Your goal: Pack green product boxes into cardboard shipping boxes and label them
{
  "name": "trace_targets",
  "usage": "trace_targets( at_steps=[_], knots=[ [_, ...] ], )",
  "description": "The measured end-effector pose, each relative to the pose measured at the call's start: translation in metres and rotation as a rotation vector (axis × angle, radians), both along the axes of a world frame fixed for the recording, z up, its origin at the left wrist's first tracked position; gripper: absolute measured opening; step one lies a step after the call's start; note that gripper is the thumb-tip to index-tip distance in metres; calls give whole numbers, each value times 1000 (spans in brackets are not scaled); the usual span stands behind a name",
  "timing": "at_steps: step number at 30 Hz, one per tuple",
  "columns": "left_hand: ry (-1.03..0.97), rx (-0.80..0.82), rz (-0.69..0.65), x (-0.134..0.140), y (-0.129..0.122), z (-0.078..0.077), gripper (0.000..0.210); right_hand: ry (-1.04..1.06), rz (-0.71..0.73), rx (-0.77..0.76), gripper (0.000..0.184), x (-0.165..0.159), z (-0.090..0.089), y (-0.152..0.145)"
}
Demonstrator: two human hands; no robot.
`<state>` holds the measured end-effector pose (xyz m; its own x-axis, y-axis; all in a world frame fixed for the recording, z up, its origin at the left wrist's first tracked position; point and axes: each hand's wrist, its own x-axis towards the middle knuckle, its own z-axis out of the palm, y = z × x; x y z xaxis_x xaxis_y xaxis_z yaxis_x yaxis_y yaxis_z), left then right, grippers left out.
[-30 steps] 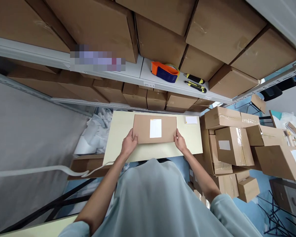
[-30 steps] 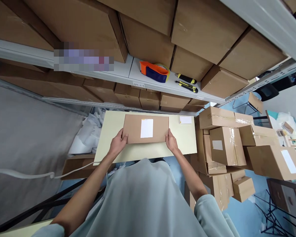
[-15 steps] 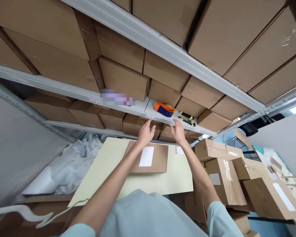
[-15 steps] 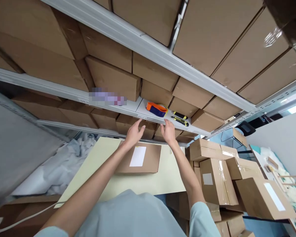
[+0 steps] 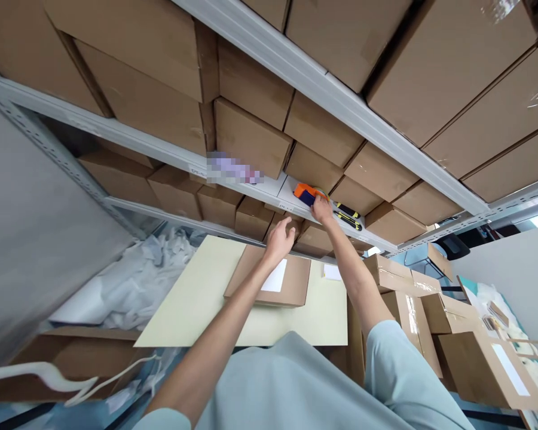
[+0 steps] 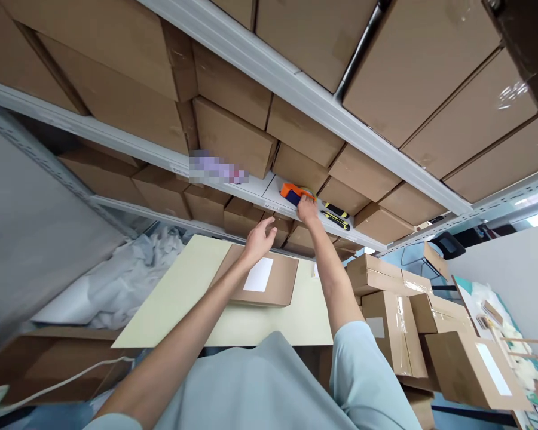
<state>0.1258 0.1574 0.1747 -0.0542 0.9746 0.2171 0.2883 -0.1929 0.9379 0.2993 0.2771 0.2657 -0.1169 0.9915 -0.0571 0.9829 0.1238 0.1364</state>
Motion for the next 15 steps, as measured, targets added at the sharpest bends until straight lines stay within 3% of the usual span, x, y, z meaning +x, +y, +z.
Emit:
trace_targets(
  at_steps=[3, 6, 8, 12, 15],
  knots=[
    [-11, -3, -25, -2, -14, 3, 42, 45, -73, -5, 51, 3, 7, -6],
    [-73, 15, -35, -9, -33, 6, 41, 296, -84, 53, 46, 10, 2, -42],
    [-166, 36, -40, -16, -53, 6, 40, 600, -71, 90, 45, 14, -12, -86],
    [-297, 46, -121, -22, -106, 2, 36, 1249, -30, 75, 54, 7, -60, -201],
    [-282, 26, -176, -25, -144, -3, 29, 1503, -126, -19, 61, -13, -88, -271]
  ],
)
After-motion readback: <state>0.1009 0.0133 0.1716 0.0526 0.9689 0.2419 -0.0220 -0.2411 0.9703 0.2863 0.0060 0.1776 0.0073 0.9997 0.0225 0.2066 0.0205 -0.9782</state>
